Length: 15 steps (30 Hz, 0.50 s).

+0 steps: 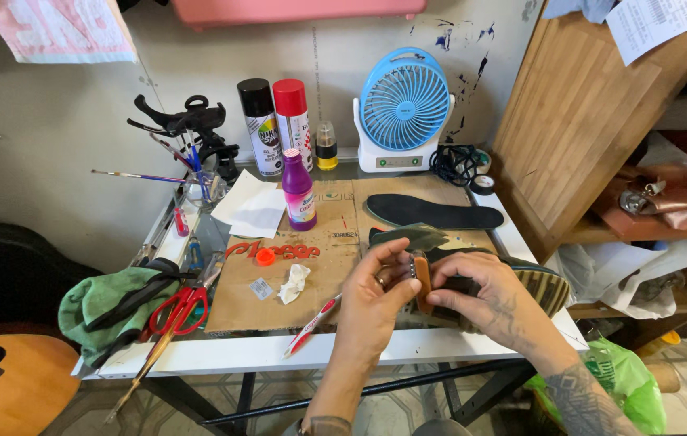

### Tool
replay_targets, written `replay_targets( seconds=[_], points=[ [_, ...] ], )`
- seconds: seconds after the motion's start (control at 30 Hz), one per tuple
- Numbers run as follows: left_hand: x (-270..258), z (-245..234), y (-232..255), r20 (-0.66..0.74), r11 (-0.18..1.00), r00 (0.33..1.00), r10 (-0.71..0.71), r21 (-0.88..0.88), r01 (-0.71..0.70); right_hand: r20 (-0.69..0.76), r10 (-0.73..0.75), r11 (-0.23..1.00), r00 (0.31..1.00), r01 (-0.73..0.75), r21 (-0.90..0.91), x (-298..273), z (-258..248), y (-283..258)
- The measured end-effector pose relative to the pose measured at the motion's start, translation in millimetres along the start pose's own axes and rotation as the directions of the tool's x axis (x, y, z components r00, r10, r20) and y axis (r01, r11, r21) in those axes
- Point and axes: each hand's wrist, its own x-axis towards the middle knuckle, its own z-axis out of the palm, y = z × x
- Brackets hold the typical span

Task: The person cleans the sole of a sneaker using a toothbrush and a purple liquid cleaner. They scrub the sole repeatedly, occasionally reapplying the cleaner to the brush, and rotate the shoe to access different areas of the sole.

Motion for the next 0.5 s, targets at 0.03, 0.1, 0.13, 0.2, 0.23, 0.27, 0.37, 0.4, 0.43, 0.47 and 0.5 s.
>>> replay_targets(
  seconds=[0.03,0.1,0.13,0.2,0.23,0.27,0.37,0.4,0.43,0.47,0.5],
  points=[
    [-1,0,-2,-0.028,0.999,0.999,-0.037,-0.036,0.036,-0.018,-0.031,0.999,0.999,0.031,-0.013,0,1,-3],
    [-4,3,-5,-0.072,0.994,0.994,-0.086,-0.079,0.081,-0.052,-0.094,0.995,0.994,0.091,-0.042,-1,3,-7],
    [-6,5,-6,-0.089,0.992,0.991,-0.099,-0.085,0.091,-0.071,-0.104,0.993,0.992,0.1,-0.063,-1,5,-10],
    [-9,10,-8,-0.122,0.984,0.985,-0.126,-0.142,0.109,-0.106,-0.129,0.987,0.986,0.117,-0.107,-4,11,-17],
    [-10,12,-9,-0.137,0.974,0.98,-0.142,-0.194,0.115,-0.128,-0.131,0.987,0.983,0.117,-0.112,-5,12,-20],
    [-11,14,-9,-0.151,0.962,0.976,-0.159,-0.245,0.119,-0.149,-0.133,0.986,0.98,0.116,-0.117,-7,13,-23],
    [-14,18,-8,-0.173,0.93,0.97,-0.168,-0.354,0.098,-0.19,-0.061,0.994,0.98,0.043,-0.099,-10,16,-31],
    [-15,18,-7,-0.17,0.926,0.97,-0.172,-0.365,0.1,-0.201,-0.024,0.996,0.979,0.006,-0.088,-11,17,-34],
    [-16,19,-6,-0.166,0.921,0.97,-0.176,-0.377,0.103,-0.189,0.106,0.994,0.976,-0.109,-0.003,-12,18,-36],
    [-17,19,-4,-0.161,0.915,0.97,-0.18,-0.389,0.105,-0.166,0.234,0.971,0.958,-0.223,0.081,-13,19,-37],
    [-19,19,-2,-0.159,0.925,0.973,-0.166,-0.368,0.097,-0.131,0.355,0.929,0.926,-0.334,0.16,-14,21,-38]
  ],
)
